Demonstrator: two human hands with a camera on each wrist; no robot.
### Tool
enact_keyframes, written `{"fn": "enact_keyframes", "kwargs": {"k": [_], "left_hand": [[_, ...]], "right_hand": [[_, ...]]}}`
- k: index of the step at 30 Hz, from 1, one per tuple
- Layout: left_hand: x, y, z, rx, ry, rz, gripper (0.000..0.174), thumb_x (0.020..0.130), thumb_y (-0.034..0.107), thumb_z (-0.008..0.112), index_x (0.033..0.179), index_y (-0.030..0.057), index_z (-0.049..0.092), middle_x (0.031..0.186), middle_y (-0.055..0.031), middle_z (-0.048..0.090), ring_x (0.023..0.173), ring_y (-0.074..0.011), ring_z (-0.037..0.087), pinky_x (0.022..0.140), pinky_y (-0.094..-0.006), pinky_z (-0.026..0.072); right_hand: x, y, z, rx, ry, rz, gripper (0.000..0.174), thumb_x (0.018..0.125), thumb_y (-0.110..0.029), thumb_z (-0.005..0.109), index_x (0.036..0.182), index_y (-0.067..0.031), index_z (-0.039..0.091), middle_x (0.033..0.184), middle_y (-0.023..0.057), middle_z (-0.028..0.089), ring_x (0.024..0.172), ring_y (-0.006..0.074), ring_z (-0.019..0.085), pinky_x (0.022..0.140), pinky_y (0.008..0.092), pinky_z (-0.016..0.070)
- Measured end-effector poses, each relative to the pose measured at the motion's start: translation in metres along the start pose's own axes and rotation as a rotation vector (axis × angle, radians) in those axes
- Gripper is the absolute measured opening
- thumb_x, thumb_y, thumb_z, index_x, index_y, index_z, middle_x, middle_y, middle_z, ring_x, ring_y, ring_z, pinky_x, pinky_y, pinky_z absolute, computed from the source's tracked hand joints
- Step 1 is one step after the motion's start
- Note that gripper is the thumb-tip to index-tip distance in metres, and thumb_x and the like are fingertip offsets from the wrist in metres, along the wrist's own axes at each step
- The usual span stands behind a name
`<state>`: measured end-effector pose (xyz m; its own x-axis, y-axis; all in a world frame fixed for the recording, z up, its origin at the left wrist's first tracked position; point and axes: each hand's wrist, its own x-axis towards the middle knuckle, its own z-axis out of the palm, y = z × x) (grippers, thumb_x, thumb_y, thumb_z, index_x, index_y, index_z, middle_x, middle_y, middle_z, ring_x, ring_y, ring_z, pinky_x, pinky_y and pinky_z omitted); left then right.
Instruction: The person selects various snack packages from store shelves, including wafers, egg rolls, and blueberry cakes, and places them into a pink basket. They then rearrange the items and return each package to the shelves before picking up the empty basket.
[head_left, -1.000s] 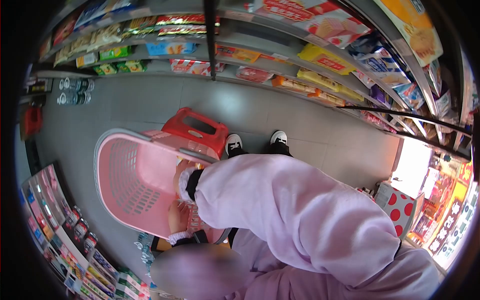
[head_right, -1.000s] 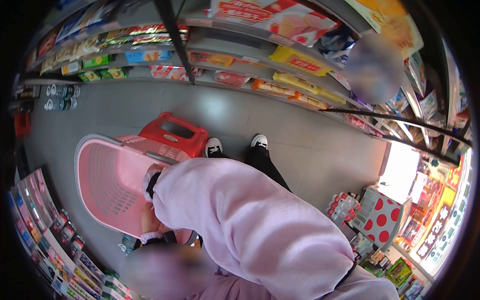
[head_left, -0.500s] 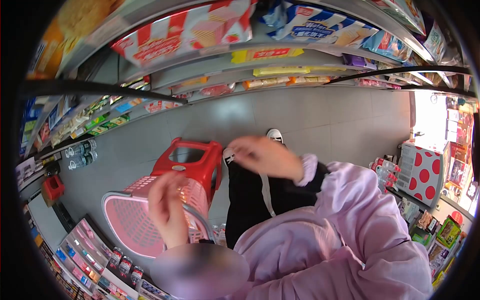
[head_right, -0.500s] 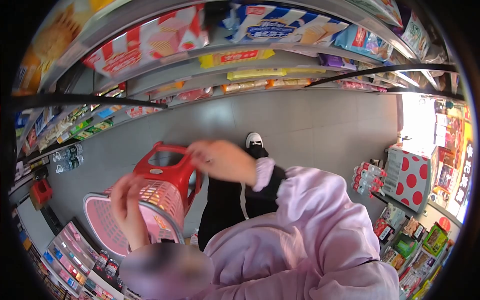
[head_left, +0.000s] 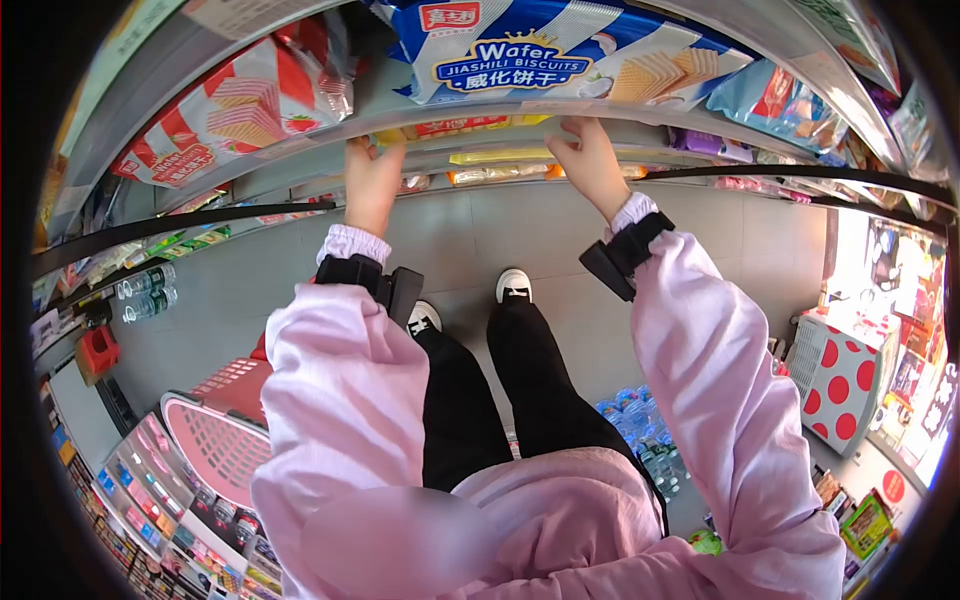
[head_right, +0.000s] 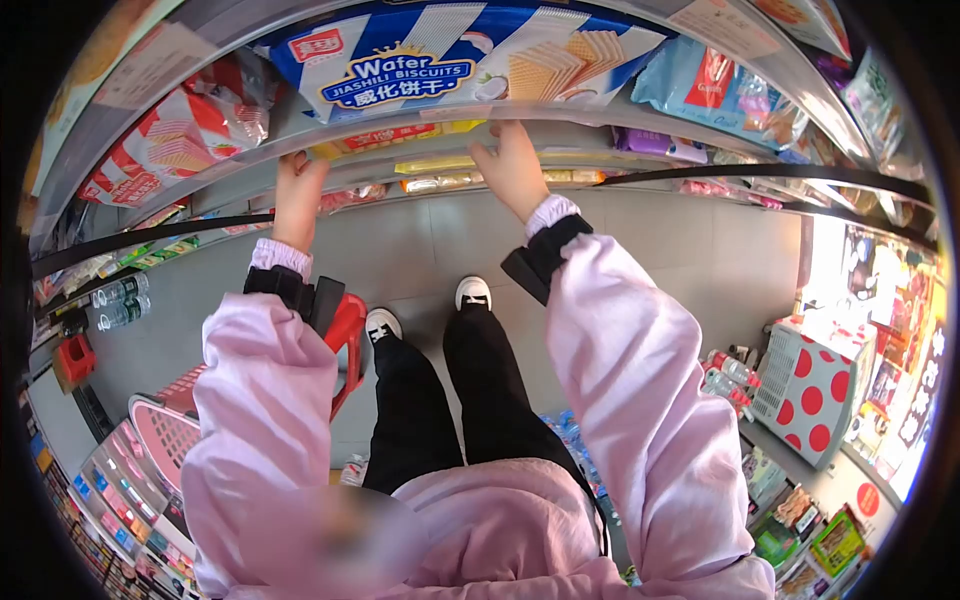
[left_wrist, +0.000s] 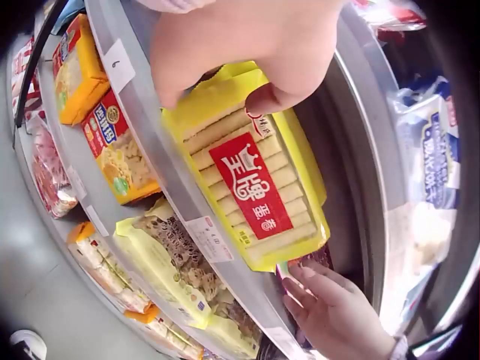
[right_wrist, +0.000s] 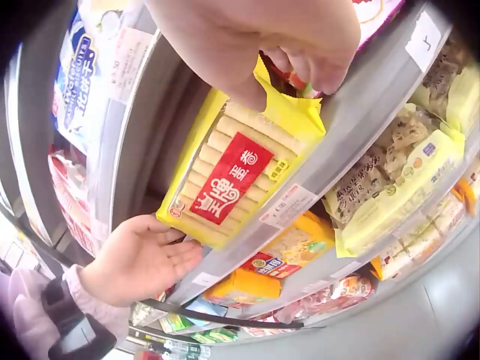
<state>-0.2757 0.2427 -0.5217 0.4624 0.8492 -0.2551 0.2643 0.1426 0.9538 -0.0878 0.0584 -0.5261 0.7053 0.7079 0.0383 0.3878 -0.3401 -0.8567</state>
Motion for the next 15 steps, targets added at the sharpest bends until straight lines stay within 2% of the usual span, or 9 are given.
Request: {"fn": "enact_keyframes", "kwargs": {"k": [2, 5, 8, 10, 13, 15], "left_hand": [[0.004, 0.003, 0.006, -0.108, -0.034, -0.019, 0.044, 0.074, 0.015, 0.057, 0.111, -0.0058, 0.046, 0.108, -0.0138, 0.052, 0.097, -0.0208, 0.049, 0.085, -0.0311, 0.039], [0.014, -0.011, 0.008, -0.153, -0.03, -0.011, 0.041, 0.074, 0.012, 0.057, 0.11, -0.004, 0.047, 0.106, -0.0106, 0.053, 0.096, -0.0188, 0.049, 0.086, -0.029, 0.0368], [0.009, -0.007, 0.013, -0.185, 0.073, -0.018, 0.038, 0.074, 0.011, 0.056, 0.109, -0.0029, 0.048, 0.104, -0.0088, 0.053, 0.095, -0.0177, 0.049, 0.085, -0.0278, 0.0362], [0.008, -0.003, 0.013, -0.2, 0.143, 0.044, 0.036, 0.074, 0.01, 0.056, 0.107, -0.0025, 0.049, 0.102, -0.0085, 0.053, 0.094, -0.017, 0.049, 0.084, -0.0276, 0.0361], [0.013, -0.008, 0.008, -0.296, 0.106, -0.048, 0.034, 0.074, 0.009, 0.056, 0.106, -0.0013, 0.051, 0.1, -0.0077, 0.054, 0.094, -0.0163, 0.049, 0.083, -0.0264, 0.0361], [0.016, -0.008, 0.004, -0.222, 0.065, -0.038, 0.033, 0.074, 0.009, 0.055, 0.105, -0.0003, 0.052, 0.098, -0.0063, 0.054, 0.092, -0.0152, 0.049, 0.082, -0.0259, 0.0365]], "right_hand": [[0.018, 0.013, 0.005, -0.016, -0.048, -0.065, 0.032, 0.079, -0.017, 0.062, 0.105, 0.0018, 0.057, 0.099, 0.011, 0.062, 0.093, 0.0197, 0.058, 0.076, 0.0295, 0.0455], [0.028, -0.003, 0.005, -0.191, -0.118, -0.057, 0.032, 0.078, -0.019, 0.064, 0.102, 0.0013, 0.059, 0.099, 0.012, 0.063, 0.092, 0.0197, 0.059, 0.074, 0.0299, 0.0455], [0.036, 0.01, 0.008, -0.088, -0.164, -0.143, 0.036, 0.078, -0.024, 0.065, 0.104, -0.0006, 0.059, 0.102, 0.0133, 0.062, 0.092, 0.0199, 0.059, 0.077, 0.0299, 0.045], [0.04, 0.014, 0.006, -0.14, -0.188, -0.071, 0.036, 0.08, -0.028, 0.063, 0.105, -0.0024, 0.06, 0.103, 0.0127, 0.062, 0.095, 0.0211, 0.058, 0.08, 0.0306, 0.0444], [0.049, 0.02, 0.0, -0.302, -0.312, -0.046, 0.038, 0.083, -0.032, 0.056, 0.11, -0.0059, 0.057, 0.111, 0.0112, 0.058, 0.105, 0.0236, 0.052, 0.089, 0.0322, 0.0389], [0.053, 0.022, -0.002, -0.35, -0.374, -0.041, 0.04, 0.085, -0.034, 0.051, 0.113, -0.0071, 0.055, 0.116, 0.0102, 0.056, 0.111, 0.0243, 0.049, 0.095, 0.0326, 0.0351]]}}
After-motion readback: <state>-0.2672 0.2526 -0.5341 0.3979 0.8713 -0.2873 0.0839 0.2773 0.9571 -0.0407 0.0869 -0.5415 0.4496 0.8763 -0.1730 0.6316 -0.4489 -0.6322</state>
